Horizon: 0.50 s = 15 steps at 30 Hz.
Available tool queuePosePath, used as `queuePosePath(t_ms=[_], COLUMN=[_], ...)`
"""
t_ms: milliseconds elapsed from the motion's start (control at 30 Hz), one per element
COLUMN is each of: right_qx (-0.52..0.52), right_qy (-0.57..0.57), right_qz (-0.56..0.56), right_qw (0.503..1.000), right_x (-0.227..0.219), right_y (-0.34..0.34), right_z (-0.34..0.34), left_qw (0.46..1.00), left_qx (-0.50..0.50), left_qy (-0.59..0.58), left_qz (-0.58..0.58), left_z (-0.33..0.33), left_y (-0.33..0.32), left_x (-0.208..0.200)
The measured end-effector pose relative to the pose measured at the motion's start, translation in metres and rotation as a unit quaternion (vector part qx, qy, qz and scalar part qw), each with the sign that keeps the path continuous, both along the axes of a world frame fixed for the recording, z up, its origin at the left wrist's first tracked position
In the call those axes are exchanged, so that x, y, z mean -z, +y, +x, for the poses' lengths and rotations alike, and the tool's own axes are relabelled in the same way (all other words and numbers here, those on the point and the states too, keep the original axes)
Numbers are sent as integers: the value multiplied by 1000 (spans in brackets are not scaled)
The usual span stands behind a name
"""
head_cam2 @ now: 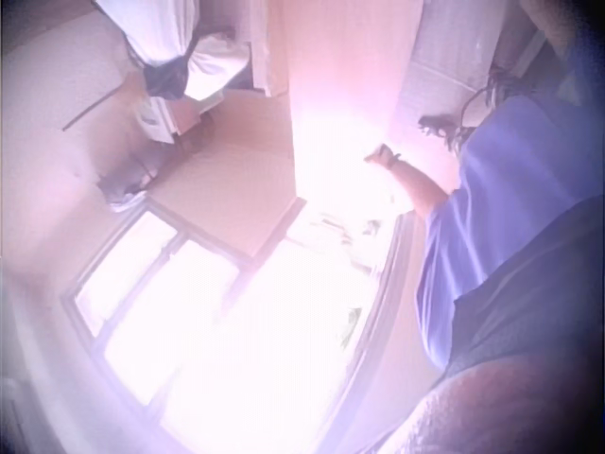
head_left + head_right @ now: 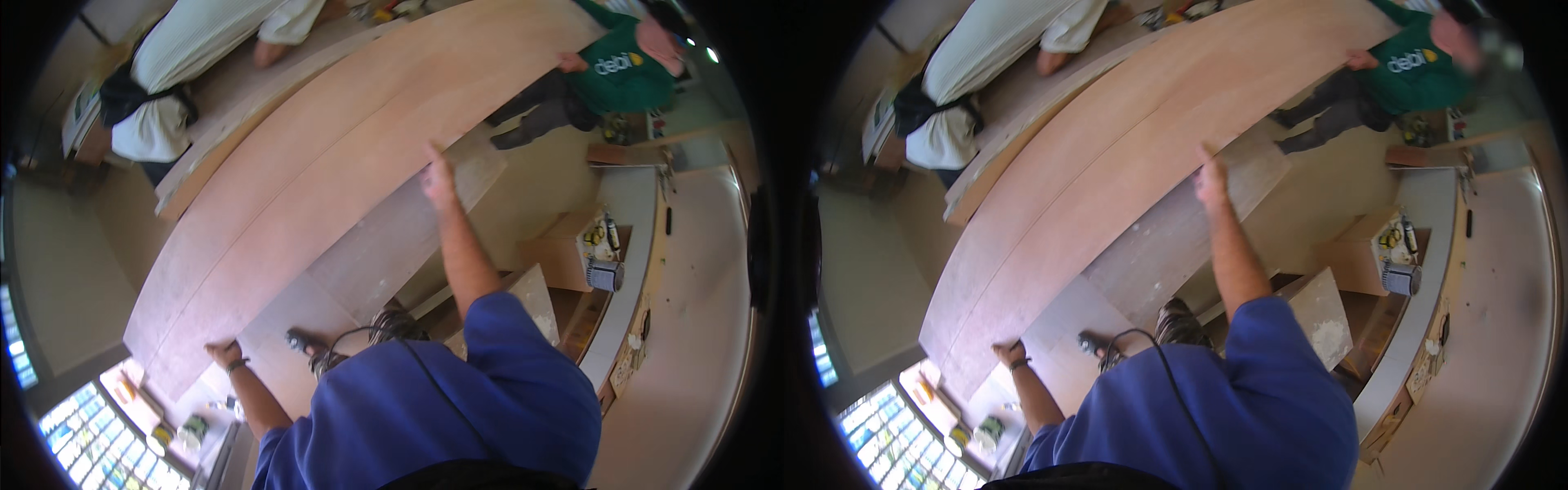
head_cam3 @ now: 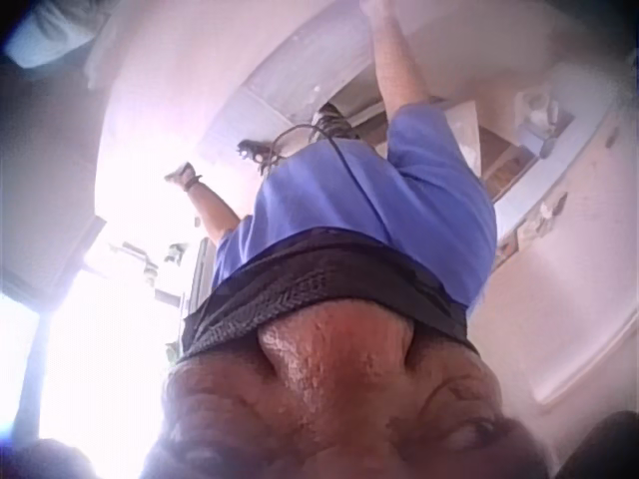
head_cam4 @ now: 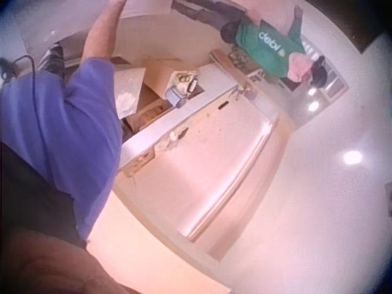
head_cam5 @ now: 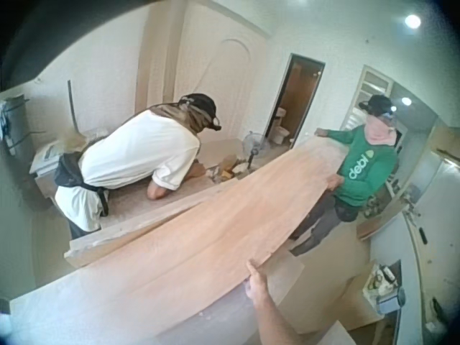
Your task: The person lifts and positions a large curved wooden panel onto a partially assembled furniture frame. They align the panel with the frame and hold it in place while another person assists from the opposite side.
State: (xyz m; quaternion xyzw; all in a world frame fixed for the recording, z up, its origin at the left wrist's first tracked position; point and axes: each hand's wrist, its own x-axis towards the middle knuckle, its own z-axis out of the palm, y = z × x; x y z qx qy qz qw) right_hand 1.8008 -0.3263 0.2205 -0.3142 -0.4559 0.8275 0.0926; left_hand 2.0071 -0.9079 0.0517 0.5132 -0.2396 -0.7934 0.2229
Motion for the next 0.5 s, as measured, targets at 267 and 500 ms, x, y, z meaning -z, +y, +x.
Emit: queuePosePath(t_ms=[267,500], right_qx=[29,93], right_qy=[97,46], right_qz=[-48,-19], right_qw=[994,994], right_x=[3,4], right_y=[6,24], right_z=[25,86], left_qw=[999,989], left_qx=[11,20], left_qy=[-48,52], left_qz=[12,137], left_z=[32,150], left_y=[20,57], left_x=[3,-16])
